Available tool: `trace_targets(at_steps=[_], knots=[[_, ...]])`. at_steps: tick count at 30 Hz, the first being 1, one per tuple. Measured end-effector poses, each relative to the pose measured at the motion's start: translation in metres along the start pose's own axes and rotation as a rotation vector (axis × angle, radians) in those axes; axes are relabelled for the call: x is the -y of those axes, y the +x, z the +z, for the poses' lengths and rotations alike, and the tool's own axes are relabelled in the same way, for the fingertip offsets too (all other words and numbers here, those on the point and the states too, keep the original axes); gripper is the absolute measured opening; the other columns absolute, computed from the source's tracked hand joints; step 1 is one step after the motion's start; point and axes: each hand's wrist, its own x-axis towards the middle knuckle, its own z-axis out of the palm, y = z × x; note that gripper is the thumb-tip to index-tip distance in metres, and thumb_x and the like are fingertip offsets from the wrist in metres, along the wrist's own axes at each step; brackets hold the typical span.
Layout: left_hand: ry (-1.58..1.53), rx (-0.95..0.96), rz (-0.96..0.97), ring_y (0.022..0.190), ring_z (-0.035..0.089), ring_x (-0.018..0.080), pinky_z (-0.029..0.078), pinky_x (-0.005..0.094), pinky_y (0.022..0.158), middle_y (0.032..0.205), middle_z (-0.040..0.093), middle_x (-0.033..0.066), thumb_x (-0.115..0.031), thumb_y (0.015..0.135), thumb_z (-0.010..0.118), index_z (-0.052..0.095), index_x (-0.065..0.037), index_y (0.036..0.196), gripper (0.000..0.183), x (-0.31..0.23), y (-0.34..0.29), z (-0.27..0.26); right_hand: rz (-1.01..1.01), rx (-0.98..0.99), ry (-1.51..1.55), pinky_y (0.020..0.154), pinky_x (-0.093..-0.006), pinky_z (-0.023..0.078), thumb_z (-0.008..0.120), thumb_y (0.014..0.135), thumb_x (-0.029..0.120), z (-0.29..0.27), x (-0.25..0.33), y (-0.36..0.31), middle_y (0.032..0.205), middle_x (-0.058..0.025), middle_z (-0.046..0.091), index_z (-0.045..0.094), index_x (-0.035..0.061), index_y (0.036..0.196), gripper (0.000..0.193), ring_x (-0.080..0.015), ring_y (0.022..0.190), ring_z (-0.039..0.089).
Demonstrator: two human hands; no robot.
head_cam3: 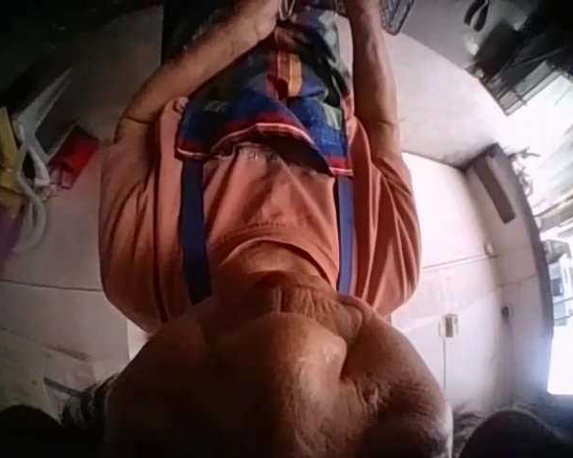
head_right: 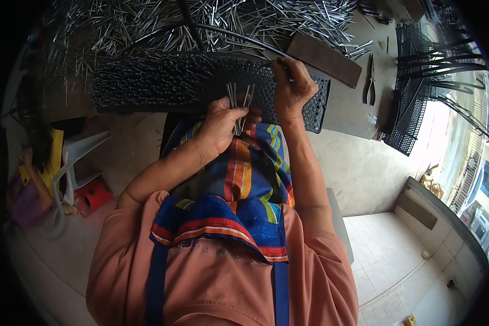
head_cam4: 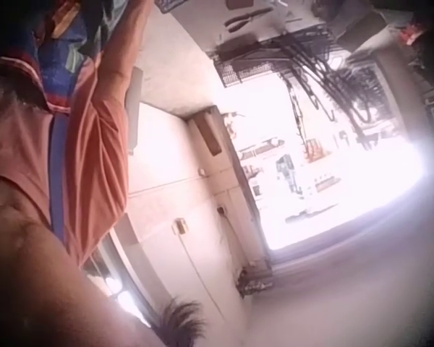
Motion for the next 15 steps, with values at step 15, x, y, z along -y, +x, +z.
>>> trace_targets(at_steps=[15], knots=[[-0.104,0.012,-0.007,0.075,0.069,0.0211,0.056,0.0306,0.063,0.089,0.069,0.0129,0.002,0.089,0.054,0.063,-0.001,0.102,0.016,0.0,0.006,0.001,-0.148,0.123,-0.351,0.057,-0.0275,0.046,0.076,0.073,0.003,0.008,0.011,0.004,0.074,-0.0084,0.063,0.071,0.0034,0.088,0.015,-0.018,0.06,0.061]])
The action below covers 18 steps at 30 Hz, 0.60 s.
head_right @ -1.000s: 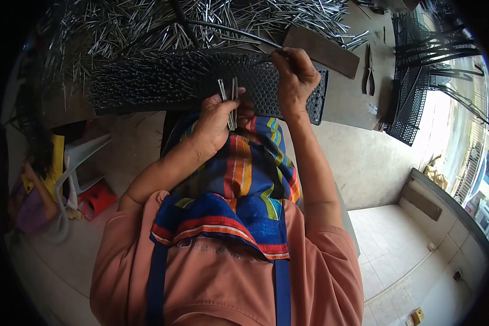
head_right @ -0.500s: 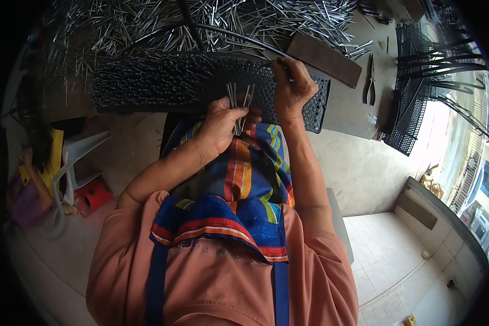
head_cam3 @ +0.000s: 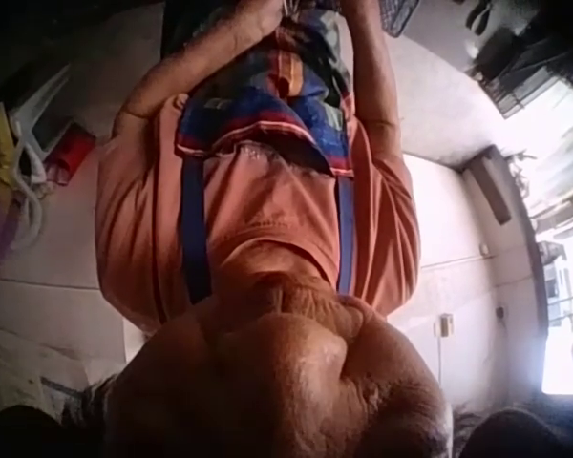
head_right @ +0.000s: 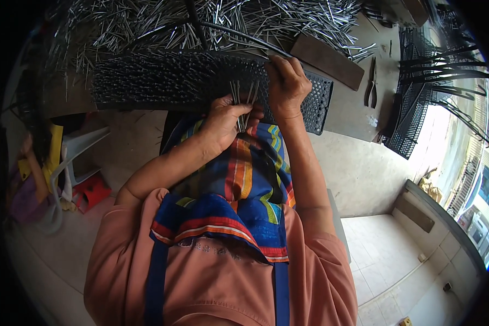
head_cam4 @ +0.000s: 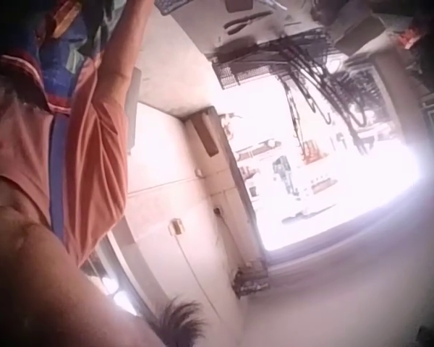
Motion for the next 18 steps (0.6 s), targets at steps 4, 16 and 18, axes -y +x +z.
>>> trace_targets(at_steps=[4,16,18], knots=[[-0.013,-0.014,0.008,0.076,0.068,0.0206,0.056,0.0313,0.065,0.09,0.069,0.0124,0.002,0.088,0.055,0.063,-0.001,0.101,0.016,0.0,0.0,-0.001,-0.08,0.146,-0.152,0.056,-0.032,0.047,0.074,0.076,0.007,-0.009,0.007,0.017,0.076,-0.01,0.064,0.072,0.0057,0.09,0.015,-0.0253,0.062,0.063],[-0.059,0.034,0.016,0.078,0.069,0.0212,0.057,0.0319,0.068,0.09,0.07,0.0113,0.002,0.088,0.056,0.063,-0.002,0.101,0.016,-0.004,0.001,0.002,0.025,0.092,-0.055,0.061,-0.0317,0.049,0.068,0.083,0.01,-0.015,-0.003,-0.006,0.075,-0.0077,0.066,0.071,0.0024,0.094,0.014,-0.0227,0.068,0.066],[-0.063,0.077,0.008,0.078,0.069,0.0213,0.058,0.0321,0.067,0.09,0.07,0.0111,0.002,0.089,0.056,0.064,-0.002,0.102,0.016,-0.004,0.001,0.002,0.318,0.282,0.171,0.058,-0.0293,0.046,0.068,0.082,0.009,-0.029,0.008,-0.009,0.072,-0.005,0.064,0.071,0.0011,0.091,0.012,-0.0177,0.065,0.062]])
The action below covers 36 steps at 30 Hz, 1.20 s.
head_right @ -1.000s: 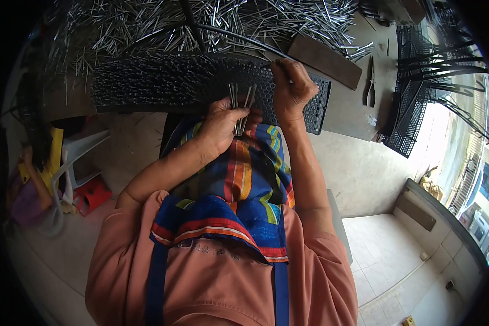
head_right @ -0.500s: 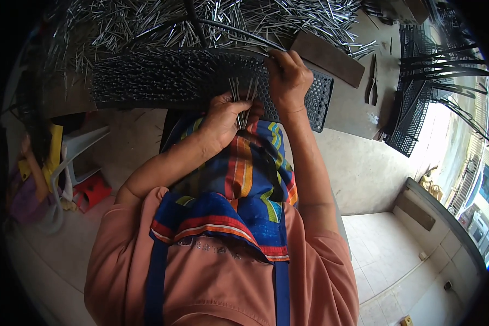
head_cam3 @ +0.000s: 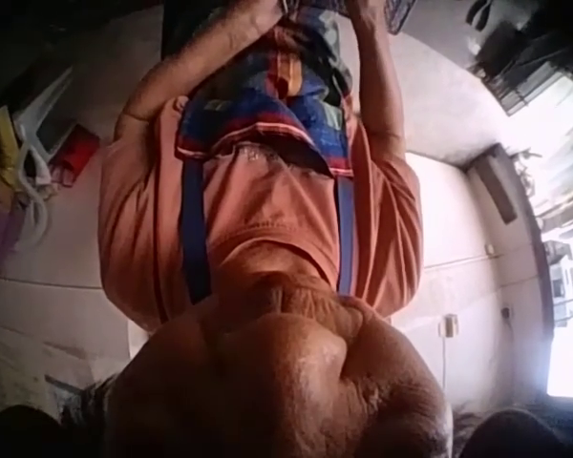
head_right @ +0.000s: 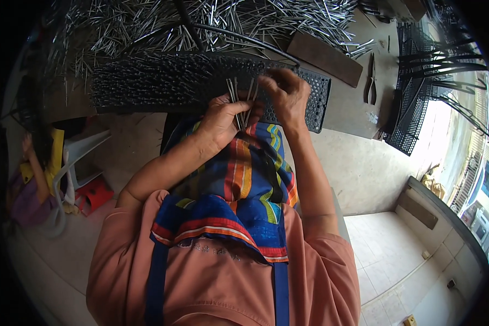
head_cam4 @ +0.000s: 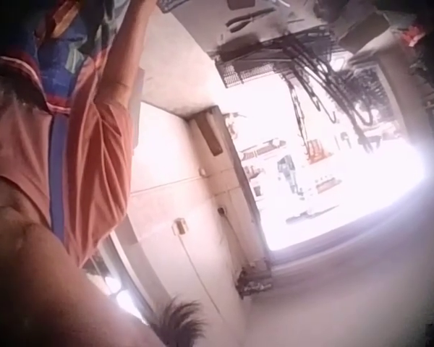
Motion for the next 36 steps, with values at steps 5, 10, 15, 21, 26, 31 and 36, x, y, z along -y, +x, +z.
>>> trace_targets(at_steps=[5,10,15,21,26,31,36], knots=[[0.074,0.024,-0.067,0.075,0.07,0.021,0.059,0.033,0.065,0.09,0.07,0.0105,-0.004,0.091,0.056,0.065,-0.003,0.103,0.015,0.001,0.004,0.005,0.443,0.275,0.643,0.051,-0.0207,0.035,0.071,0.079,0.005,-0.011,-0.008,-0.004,0.064,0.002,0.06,0.069,0.0028,0.076,0.004,-0.0037,0.056,0.048],[0.176,-0.131,-0.014,0.062,0.063,0.0142,0.049,0.0262,0.051,0.084,0.068,0.0098,-0.012,0.093,0.054,0.063,-0.003,0.103,0.016,0.002,-0.002,0.004,0.241,-0.18,0.591,0.049,-0.0198,0.031,0.068,0.084,0.003,-0.017,-0.016,0.006,0.065,0.0015,0.057,0.068,-0.0002,0.082,0.004,-0.0041,0.053,0.044],[0.342,-0.174,0.045,0.053,0.052,0.0075,0.034,0.0216,0.043,0.08,0.066,0.0088,-0.013,0.093,0.052,0.061,-0.004,0.104,0.017,0.002,-0.006,0.021,-0.226,-0.323,0.271,0.054,-0.0191,0.041,0.071,0.079,-0.003,-0.013,-0.025,0.022,0.073,-0.0002,0.062,0.069,-0.0014,0.088,0.009,-0.0052,0.062,0.053],[0.32,-0.148,0.106,0.058,0.056,0.0065,0.041,0.0201,0.048,0.081,0.067,0.0064,-0.01,0.094,0.052,0.061,-0.004,0.102,0.014,0.002,-0.006,0.018,-0.32,-0.212,0.145,0.059,-0.0209,0.048,0.069,0.078,-0.007,-0.013,-0.018,0.024,0.079,-0.0032,0.064,0.068,-0.0035,0.086,0.009,-0.0082,0.068,0.06],[0.33,-0.11,0.066,0.066,0.063,0.0088,0.046,0.0204,0.055,0.084,0.068,0.0045,-0.009,0.094,0.053,0.063,-0.006,0.097,0.011,0.004,-0.002,0.014,-0.32,-0.175,0.156,0.06,-0.0219,0.05,0.069,0.077,-0.008,-0.014,-0.018,0.027,0.08,-0.0054,0.065,0.068,-0.0043,0.087,0.01,-0.0099,0.069,0.062],[0.297,-0.125,0.044,0.069,0.065,0.0115,0.048,0.022,0.056,0.085,0.069,0.0061,-0.007,0.093,0.055,0.063,-0.006,0.097,0.01,0.005,-0.003,0.015,-0.365,-0.173,0.113,0.059,-0.0225,0.051,0.067,0.078,-0.01,-0.013,-0.023,0.029,0.081,-0.0068,0.065,0.068,-0.0055,0.088,0.011,-0.0111,0.067,0.063],[0.237,-0.121,0.029,0.07,0.066,0.0139,0.049,0.024,0.056,0.086,0.07,0.0074,-0.006,0.092,0.056,0.063,-0.006,0.097,0.009,0.006,-0.001,0.012,-0.317,-0.14,0.187,0.06,-0.0228,0.052,0.066,0.079,-0.01,-0.014,-0.016,0.028,0.081,-0.0073,0.065,0.068,-0.0059,0.087,0.01,-0.0117,0.066,0.063]])
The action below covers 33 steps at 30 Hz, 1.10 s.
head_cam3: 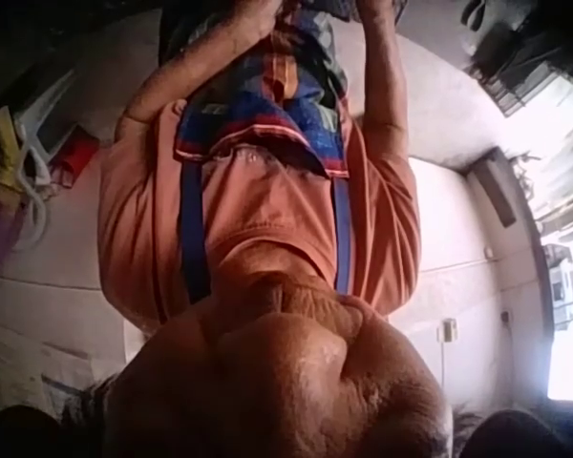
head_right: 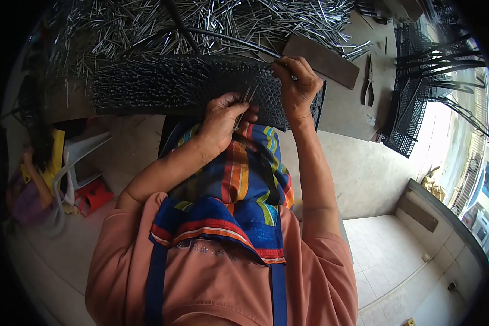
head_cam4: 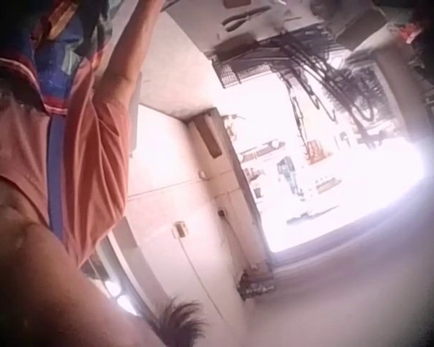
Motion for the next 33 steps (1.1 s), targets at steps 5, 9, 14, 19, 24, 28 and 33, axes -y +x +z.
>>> trace_targets(at_steps=[5,9,14,19,24,28,33], knots=[[-0.033,-0.027,-0.017,0.07,0.066,0.0146,0.05,0.0249,0.057,0.086,0.069,0.0075,-0.006,0.091,0.057,0.064,-0.005,0.095,0.008,0.002,0.0,0.0,0.034,-0.007,0.048,0.06,-0.0236,0.052,0.066,0.079,-0.01,0.0,0.001,0.0,0.08,-0.0077,0.065,0.068,-0.0059,0.086,0.008,-0.0125,0.066,0.064],[-0.022,-0.049,-0.022,0.07,0.066,0.015,0.051,0.025,0.058,0.085,0.069,0.0078,-0.006,0.091,0.057,0.064,-0.004,0.095,0.008,0.002,0.001,0.001,-0.001,0.012,-0.067,0.06,-0.0236,0.051,0.068,0.077,-0.008,0.001,-0.006,-0.005,0.081,-0.0073,0.066,0.069,-0.0045,0.087,0.01,-0.0121,0.065,0.064],[-0.065,0.0,0.011,0.071,0.066,0.0154,0.051,0.0246,0.061,0.086,0.069,0.0085,-0.005,0.091,0.056,0.063,-0.003,0.096,0.009,0.003,0.002,0.001,-0.041,0.067,-0.311,0.06,-0.024,0.049,0.072,0.074,-0.004,0.008,-0.009,-0.011,0.079,-0.0064,0.067,0.071,-0.0005,0.088,0.014,-0.012,0.065,0.063],[-0.092,0.017,0.027,0.072,0.066,0.0152,0.052,0.0248,0.062,0.087,0.069,0.0088,-0.005,0.091,0.057,0.063,-0.003,0.096,0.008,0.0,0.002,0.004,-0.031,0.019,-0.42,0.06,-0.0267,0.047,0.076,0.075,0.004,0.007,-0.006,-0.013,0.076,-0.0066,0.065,0.072,0.0021,0.088,0.014,-0.0138,0.065,0.062],[-0.166,0.02,0.037,0.068,0.065,0.0142,0.051,0.0256,0.062,0.081,0.068,0.0081,-0.003,0.09,0.055,0.063,0.0,0.09,0.008,-0.002,0.004,0.007,0.149,0.069,-0.338,0.057,-0.0264,0.044,0.074,0.077,0.009,0.001,0.005,-0.017,0.071,-0.0032,0.063,0.071,0.0009,0.082,0.01,-0.0107,0.063,0.058],[-0.115,0.124,0.023,0.075,0.068,0.0172,0.054,0.0264,0.066,0.09,0.07,0.0108,-0.004,0.092,0.056,0.064,-0.001,0.1,0.012,0.005,0.008,0.004,0.711,0.346,0.185,0.051,-0.0242,0.035,0.071,0.078,0.007,-0.006,0.018,-0.026,0.061,0.0011,0.057,0.064,0.004,0.065,0.015,-0.0055,0.057,0.048],[-0.129,0.14,0.056,0.079,0.07,0.0212,0.058,0.0306,0.07,0.091,0.07,0.013,-0.007,0.093,0.055,0.064,0.001,0.103,0.015,0.005,0.007,0.007,0.815,0.026,0.5,0.046,-0.0212,0.03,0.069,0.085,0.008,-0.014,0.0,-0.031,0.063,0.0001,0.057,0.063,0.0029,0.075,0.013,-0.0046,0.052,0.044]])
